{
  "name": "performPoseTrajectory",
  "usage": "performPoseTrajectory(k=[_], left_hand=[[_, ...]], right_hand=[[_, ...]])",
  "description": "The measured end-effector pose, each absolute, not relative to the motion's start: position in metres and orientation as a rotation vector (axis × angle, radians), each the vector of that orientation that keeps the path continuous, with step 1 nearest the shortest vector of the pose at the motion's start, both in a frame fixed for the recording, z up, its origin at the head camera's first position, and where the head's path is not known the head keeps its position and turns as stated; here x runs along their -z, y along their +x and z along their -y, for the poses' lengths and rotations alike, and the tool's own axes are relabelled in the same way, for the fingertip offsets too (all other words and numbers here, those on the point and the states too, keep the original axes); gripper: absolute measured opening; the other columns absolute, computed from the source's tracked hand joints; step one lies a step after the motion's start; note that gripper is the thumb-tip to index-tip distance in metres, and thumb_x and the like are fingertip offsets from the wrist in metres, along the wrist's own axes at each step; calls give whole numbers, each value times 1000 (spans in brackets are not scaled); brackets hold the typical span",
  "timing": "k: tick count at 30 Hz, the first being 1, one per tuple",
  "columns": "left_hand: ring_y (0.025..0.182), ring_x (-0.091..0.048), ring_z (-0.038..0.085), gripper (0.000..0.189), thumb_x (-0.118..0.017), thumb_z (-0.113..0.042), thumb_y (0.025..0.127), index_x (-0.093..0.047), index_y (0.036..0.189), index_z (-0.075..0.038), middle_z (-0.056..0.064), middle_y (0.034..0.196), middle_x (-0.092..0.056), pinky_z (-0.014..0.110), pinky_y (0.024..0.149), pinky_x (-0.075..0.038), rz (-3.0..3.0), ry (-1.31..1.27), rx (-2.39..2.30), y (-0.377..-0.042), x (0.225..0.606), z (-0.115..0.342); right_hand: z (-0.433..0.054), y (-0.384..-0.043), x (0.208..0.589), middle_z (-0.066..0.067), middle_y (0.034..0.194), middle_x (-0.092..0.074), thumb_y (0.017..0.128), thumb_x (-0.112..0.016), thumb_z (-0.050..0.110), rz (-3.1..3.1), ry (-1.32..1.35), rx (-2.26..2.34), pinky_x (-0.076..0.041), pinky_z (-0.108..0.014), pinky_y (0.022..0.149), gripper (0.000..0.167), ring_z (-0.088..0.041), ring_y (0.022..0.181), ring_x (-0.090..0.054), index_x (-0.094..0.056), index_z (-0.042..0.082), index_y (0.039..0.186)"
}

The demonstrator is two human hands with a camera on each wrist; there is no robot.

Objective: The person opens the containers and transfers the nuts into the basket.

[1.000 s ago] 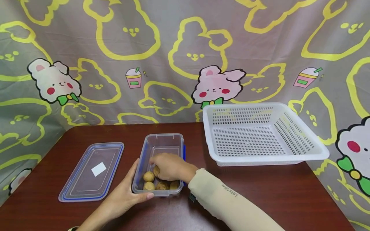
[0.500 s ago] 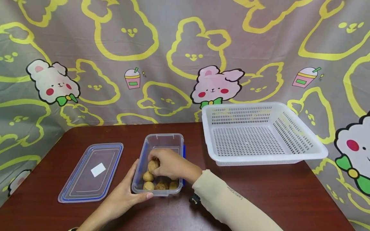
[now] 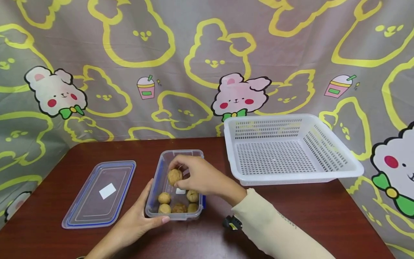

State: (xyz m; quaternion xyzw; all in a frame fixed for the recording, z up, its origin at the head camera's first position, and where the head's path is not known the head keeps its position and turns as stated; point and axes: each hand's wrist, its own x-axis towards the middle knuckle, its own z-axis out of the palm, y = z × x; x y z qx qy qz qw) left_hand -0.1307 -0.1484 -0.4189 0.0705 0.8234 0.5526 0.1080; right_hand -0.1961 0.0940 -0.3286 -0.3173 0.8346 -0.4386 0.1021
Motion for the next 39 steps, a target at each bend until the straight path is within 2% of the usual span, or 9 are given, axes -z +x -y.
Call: performPoseTrajectory(k=[7,13,19,23,28,34,39], left_hand=[[156,-26,39,132,-93,-32,80,2,170,-15,20,174,-17,63,125,-20,-2440,201,-1609,-130,416,152],[156,-25,43,131,-92,-29,81,3,169,-12,25,173,-16,66,124,-21,-2462,226,-1596,-130,415,155],[155,-28,42,130,-92,-27,81,3,169,-12,25,172,-19,65,124,-23,-2460,232,-1607,-130,415,155],[155,-28,42,130,-92,-29,81,2,169,-12,24,172,-20,65,124,-23,-2468,232,-1599,-131,414,155],[155,-29,41,130,-92,-31,80,1,170,-14,23,172,-22,65,124,-22,-2470,205,-1594,-130,414,155],[154,-31,41,128,-92,-33,80,-2,170,-17,22,172,-24,64,122,-27,-2471,195,-1594,-128,419,151],[153,-33,40,128,-92,-36,80,-4,170,-19,20,172,-25,62,121,-30,-2486,178,-1570,-129,422,149]], right_hand=[[-124,-201,294,-1,113,-73,91,-77,6,-2453,-904,1356,-57,-38,93,35,-18,105,-65,-67,12,124],[-157,-219,266,-4,115,-74,91,-79,13,-2485,-768,1383,-56,-37,91,36,-23,106,-66,-68,14,124],[-200,-252,251,-11,119,-70,92,-72,1,-2306,-771,1561,-59,-30,90,34,-24,105,-66,-64,3,126],[-227,-279,255,-7,117,-71,94,-66,-7,-2150,-781,1696,-59,-28,90,32,-19,102,-67,-66,6,124],[-252,-308,272,-3,119,-73,96,-62,-11,-2002,-652,1868,-59,-28,93,33,-15,105,-67,-69,10,121],[-271,-332,299,-3,118,-71,98,-61,-12,-1871,-432,2007,-60,-31,96,30,-16,109,-69,-69,11,115],[-284,-343,314,1,119,-70,98,-63,-8,-1975,-320,1933,-59,-32,99,28,-15,111,-66,-67,13,116]])
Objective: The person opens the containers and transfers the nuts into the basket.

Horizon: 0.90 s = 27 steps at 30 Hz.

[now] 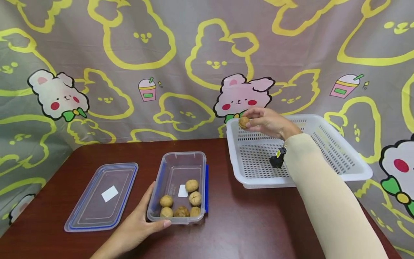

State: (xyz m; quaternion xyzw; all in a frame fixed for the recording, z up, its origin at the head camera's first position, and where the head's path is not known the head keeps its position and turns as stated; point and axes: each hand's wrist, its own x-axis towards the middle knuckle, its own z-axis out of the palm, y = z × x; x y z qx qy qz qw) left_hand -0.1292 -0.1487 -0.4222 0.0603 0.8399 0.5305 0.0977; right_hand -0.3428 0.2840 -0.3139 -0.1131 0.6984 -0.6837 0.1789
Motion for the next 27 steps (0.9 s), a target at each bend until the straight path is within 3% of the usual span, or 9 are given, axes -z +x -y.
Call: performPoseTrajectory(k=[6,15,27], left_hand=[[150,-37,38,127,-93,-35,79,-5,170,-22,19,171,-28,61,120,-31,-2488,176,-1582,-129,421,148],[147,-42,37,126,-93,-33,79,-7,170,-22,19,170,-31,58,118,-34,-2490,168,-1595,-129,422,147],[150,-38,41,127,-93,-39,78,-7,170,-22,20,169,-32,66,118,-32,-2540,138,-1508,-128,419,148]], right_hand=[[-293,-353,328,0,120,-65,99,-65,-3,-2086,-240,1751,-58,-34,101,27,-15,112,-63,-63,10,122],[-293,-366,345,-8,121,-61,99,-64,-3,-2193,-269,1437,-56,-44,104,37,-19,107,-63,-50,-8,133],[-282,-370,367,-13,114,-62,95,-70,0,-2271,-313,1183,-59,-46,99,37,-23,103,-66,-54,-10,126]])
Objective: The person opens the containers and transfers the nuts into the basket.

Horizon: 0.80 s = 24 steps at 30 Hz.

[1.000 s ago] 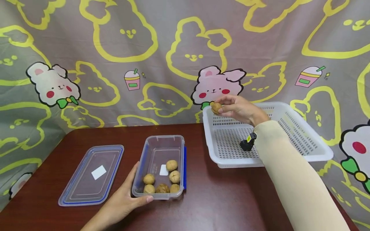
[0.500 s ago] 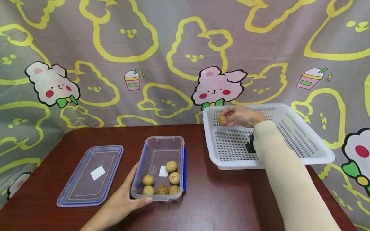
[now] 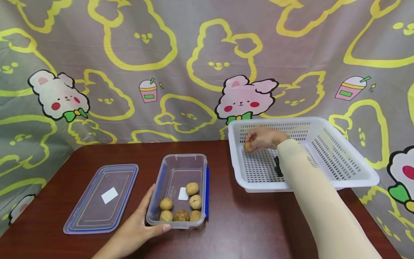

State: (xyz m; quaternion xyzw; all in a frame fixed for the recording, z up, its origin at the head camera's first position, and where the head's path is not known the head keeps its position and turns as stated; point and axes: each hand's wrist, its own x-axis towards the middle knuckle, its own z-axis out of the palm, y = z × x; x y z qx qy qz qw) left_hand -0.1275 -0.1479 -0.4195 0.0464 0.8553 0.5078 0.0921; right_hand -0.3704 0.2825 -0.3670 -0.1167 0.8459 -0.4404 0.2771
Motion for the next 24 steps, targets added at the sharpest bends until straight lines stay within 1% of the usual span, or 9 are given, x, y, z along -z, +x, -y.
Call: performPoseTrajectory(k=[2,7,9,13,17,22,24], left_hand=[[150,-37,42,127,-93,-39,78,-7,170,-21,21,169,-32,67,118,-32,-2544,133,-1503,-127,419,148],[149,-38,39,127,-93,-37,78,-7,170,-20,20,169,-32,64,119,-31,-2527,146,-1534,-127,420,148],[149,-39,38,127,-93,-36,78,-7,170,-20,20,169,-32,63,119,-32,-2524,152,-1544,-127,420,149],[146,-43,36,126,-93,-35,79,-7,170,-21,19,168,-34,60,118,-34,-2520,161,-1553,-129,420,148],[145,-44,35,126,-93,-34,79,-7,170,-21,18,168,-34,58,117,-36,-2515,168,-1560,-129,420,147],[147,-42,36,125,-93,-34,79,-7,170,-23,18,170,-32,59,117,-35,-2506,174,-1572,-129,421,147],[147,-42,37,125,-93,-34,80,-7,170,-24,18,169,-32,59,117,-35,-2507,171,-1568,-128,421,147]], right_hand=[[-280,-369,369,-14,113,-62,92,-73,0,-2300,-320,1146,-59,-45,97,37,-23,102,-66,-56,-9,125],[-276,-368,370,-14,114,-62,90,-76,1,-2359,-316,1081,-60,-42,94,36,-23,104,-61,-59,-6,121],[-275,-367,370,-16,115,-62,90,-76,1,-2372,-297,1079,-60,-43,94,35,-24,105,-59,-60,-7,120],[-275,-365,369,-18,118,-64,91,-76,4,-2434,-283,1034,-59,-47,95,31,-27,106,-60,-61,-5,117],[-276,-364,363,-19,120,-65,94,-73,10,-2501,-283,973,-58,-48,93,29,-29,108,-61,-61,-3,117],[-281,-363,350,-21,123,-65,99,-65,9,-2532,-314,1001,-57,-50,93,29,-30,111,-61,-59,-6,122],[-280,-361,342,-20,123,-65,100,-65,11,-2550,-329,1022,-57,-50,94,30,-30,113,-62,-59,-6,124]])
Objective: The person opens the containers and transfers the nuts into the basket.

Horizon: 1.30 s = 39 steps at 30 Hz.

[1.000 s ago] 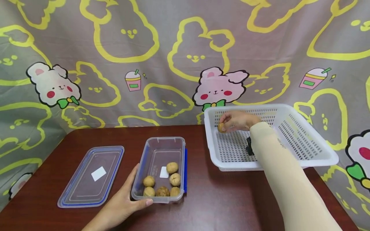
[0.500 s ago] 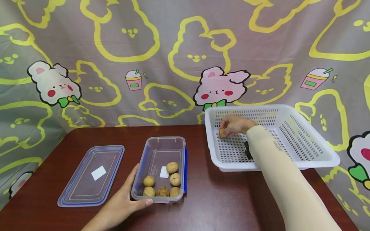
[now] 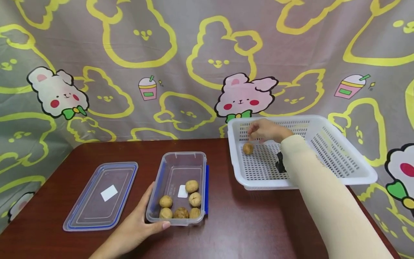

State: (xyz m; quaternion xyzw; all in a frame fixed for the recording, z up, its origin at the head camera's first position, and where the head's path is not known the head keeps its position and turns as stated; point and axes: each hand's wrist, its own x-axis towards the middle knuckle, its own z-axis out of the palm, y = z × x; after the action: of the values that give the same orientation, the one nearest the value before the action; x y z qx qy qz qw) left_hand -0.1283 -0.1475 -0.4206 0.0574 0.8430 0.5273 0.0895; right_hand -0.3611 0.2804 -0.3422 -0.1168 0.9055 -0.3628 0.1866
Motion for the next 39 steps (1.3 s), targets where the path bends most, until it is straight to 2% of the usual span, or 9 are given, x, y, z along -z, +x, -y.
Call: performPoseTrajectory(k=[6,12,16,21,26,32,39], left_hand=[[147,-42,39,126,-93,-35,80,-6,170,-25,20,169,-33,62,117,-35,-2504,161,-1570,-127,420,149],[149,-39,40,126,-93,-35,79,-6,170,-21,21,169,-31,63,120,-32,-2497,142,-1579,-126,420,149],[150,-37,40,127,-93,-35,79,-6,170,-20,21,169,-32,64,120,-31,-2494,137,-1580,-127,420,149],[150,-38,40,128,-93,-37,79,-5,170,-21,21,168,-35,65,119,-32,-2511,121,-1550,-126,420,149],[150,-37,42,128,-93,-37,78,-5,170,-21,22,167,-36,67,119,-31,-2516,123,-1544,-127,421,150],[151,-35,43,127,-92,-37,80,-4,170,-20,23,168,-33,68,119,-31,-2506,138,-1552,-127,421,150],[151,-36,42,125,-91,-37,81,-4,170,-23,21,169,-31,66,119,-31,-2485,175,-1568,-129,421,149]], right_hand=[[-263,-346,310,-18,121,-70,101,-67,15,-2595,-394,1064,-58,-48,94,31,-28,112,-66,-61,-4,125],[-233,-327,283,-13,117,-71,99,-70,15,-2609,-476,1124,-57,-33,87,30,-19,100,-68,-64,-1,124],[-217,-312,276,-12,116,-71,97,-74,12,-2581,-541,1194,-58,-28,89,29,-21,102,-68,-65,0,122],[-194,-292,280,-10,112,-73,95,-76,12,-2551,-665,1215,-55,-31,94,26,-21,102,-69,-68,3,118],[-159,-270,288,-8,110,-74,94,-76,12,-2491,-776,1183,-57,-37,92,25,-21,102,-71,-69,5,116],[-120,-253,298,-8,111,-73,91,-76,8,-2331,-887,1219,-59,-35,91,26,-18,101,-70,-69,5,116],[-93,-250,323,-9,111,-73,93,-72,4,-2165,-867,1306,-60,-32,88,26,-16,99,-71,-68,1,118]])
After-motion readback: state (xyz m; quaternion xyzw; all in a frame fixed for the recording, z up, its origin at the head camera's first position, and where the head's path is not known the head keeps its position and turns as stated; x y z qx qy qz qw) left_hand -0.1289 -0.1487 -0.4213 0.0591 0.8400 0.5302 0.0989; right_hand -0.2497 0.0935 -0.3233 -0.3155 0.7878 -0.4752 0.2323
